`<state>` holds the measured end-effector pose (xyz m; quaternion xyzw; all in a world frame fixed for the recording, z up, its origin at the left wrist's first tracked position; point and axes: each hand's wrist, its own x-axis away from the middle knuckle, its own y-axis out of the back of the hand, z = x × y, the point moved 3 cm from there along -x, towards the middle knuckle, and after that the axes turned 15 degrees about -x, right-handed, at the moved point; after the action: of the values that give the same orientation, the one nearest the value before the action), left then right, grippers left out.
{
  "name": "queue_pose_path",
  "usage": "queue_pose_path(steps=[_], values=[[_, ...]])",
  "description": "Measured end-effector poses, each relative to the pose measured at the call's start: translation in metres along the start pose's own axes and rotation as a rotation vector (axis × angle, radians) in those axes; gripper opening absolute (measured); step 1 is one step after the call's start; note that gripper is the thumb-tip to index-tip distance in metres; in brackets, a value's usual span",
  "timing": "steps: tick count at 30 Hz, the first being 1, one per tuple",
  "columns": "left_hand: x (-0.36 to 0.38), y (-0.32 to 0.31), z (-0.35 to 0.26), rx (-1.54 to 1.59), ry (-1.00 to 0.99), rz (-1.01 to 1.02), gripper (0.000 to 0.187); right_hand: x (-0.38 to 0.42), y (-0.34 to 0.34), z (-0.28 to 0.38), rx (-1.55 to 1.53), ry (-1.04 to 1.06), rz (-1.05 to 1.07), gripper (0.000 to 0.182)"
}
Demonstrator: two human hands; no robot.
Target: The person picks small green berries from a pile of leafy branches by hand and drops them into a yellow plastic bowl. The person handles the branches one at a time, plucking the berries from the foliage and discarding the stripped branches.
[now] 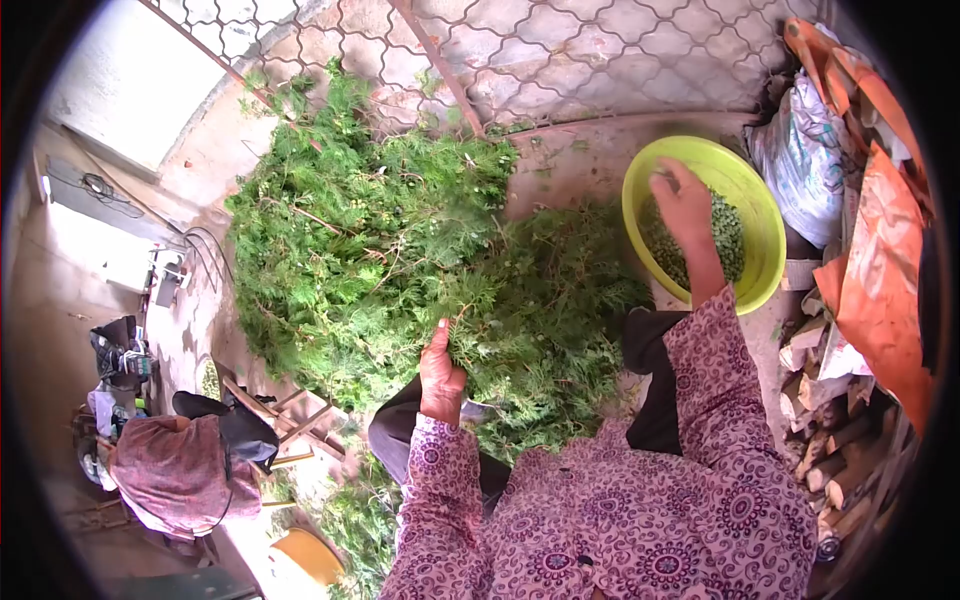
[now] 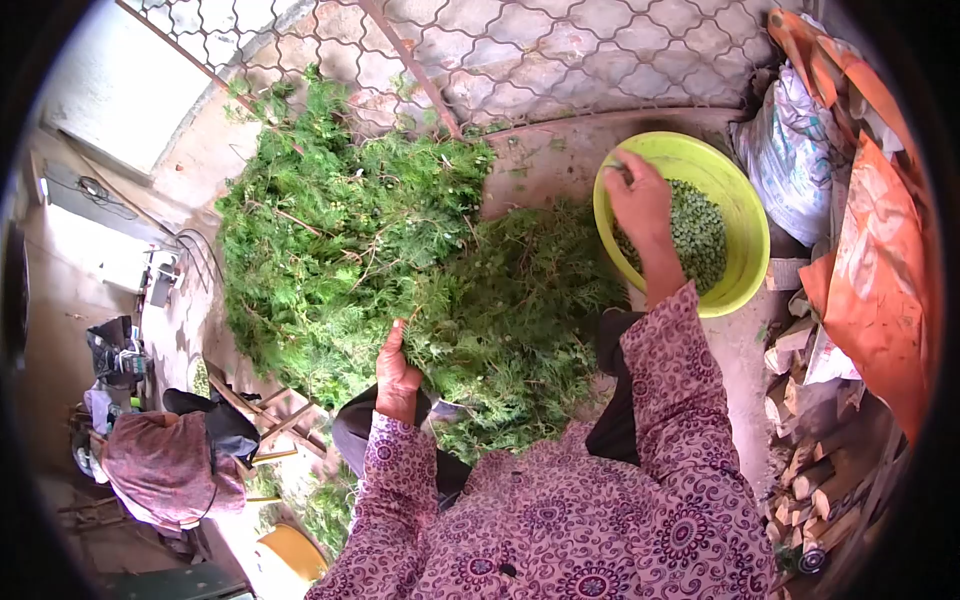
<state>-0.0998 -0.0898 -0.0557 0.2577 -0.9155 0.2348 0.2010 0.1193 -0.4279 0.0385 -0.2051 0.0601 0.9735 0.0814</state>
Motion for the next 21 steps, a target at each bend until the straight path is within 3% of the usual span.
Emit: queue_pose_path(steps=[1, 3, 4, 7, 9, 12, 14, 16, 19, 21], values=[[0.006, 0.000, 0.004, 0.074, 0.008, 0.024, 0.043, -0.002, 0.014, -0.015, -0.003, -0.005, -0.003, 0.031], [0.023, -0.017, -0.001, 0.100, 0.033, 0.129, 0.039, 0.002, 0.044, -0.032, 0.984, 0.250, -0.281, 0.038], [0.027, -0.021, -0.001, 0.110, 0.016, 0.107, 0.039, 0.002, 0.061, -0.051, 0.988, 0.244, -0.276, 0.038], [0.048, -0.047, -0.007, 0.112, -0.017, 0.079, 0.039, 0.002, 0.095, -0.062, 0.830, 0.264, -0.244, 0.046], [0.058, -0.059, -0.009, 0.081, -0.018, 0.025, 0.039, 0.010, 0.107, -0.068, 0.057, -0.410, -0.022, 0.044], [0.068, -0.075, -0.008, 0.058, -0.031, 0.021, 0.038, 0.022, 0.092, -0.047, -0.237, -0.554, 0.141, 0.038], [0.069, -0.084, -0.005, 0.057, -0.018, 0.144, 0.037, 0.032, 0.072, -0.025, -0.288, -0.561, 0.276, 0.029], [0.072, -0.093, -0.002, 0.044, -0.022, 0.173, 0.037, 0.050, 0.052, 0.005, -0.332, -0.502, 0.418, 0.028], [0.072, -0.100, 0.007, 0.023, -0.016, 0.177, 0.036, 0.094, 0.016, 0.006, -0.591, -0.575, 0.665, 0.026], [0.077, -0.109, 0.009, 0.051, -0.044, 0.227, 0.038, 0.125, 0.000, 0.005, -0.669, -0.778, 0.752, 0.029]])
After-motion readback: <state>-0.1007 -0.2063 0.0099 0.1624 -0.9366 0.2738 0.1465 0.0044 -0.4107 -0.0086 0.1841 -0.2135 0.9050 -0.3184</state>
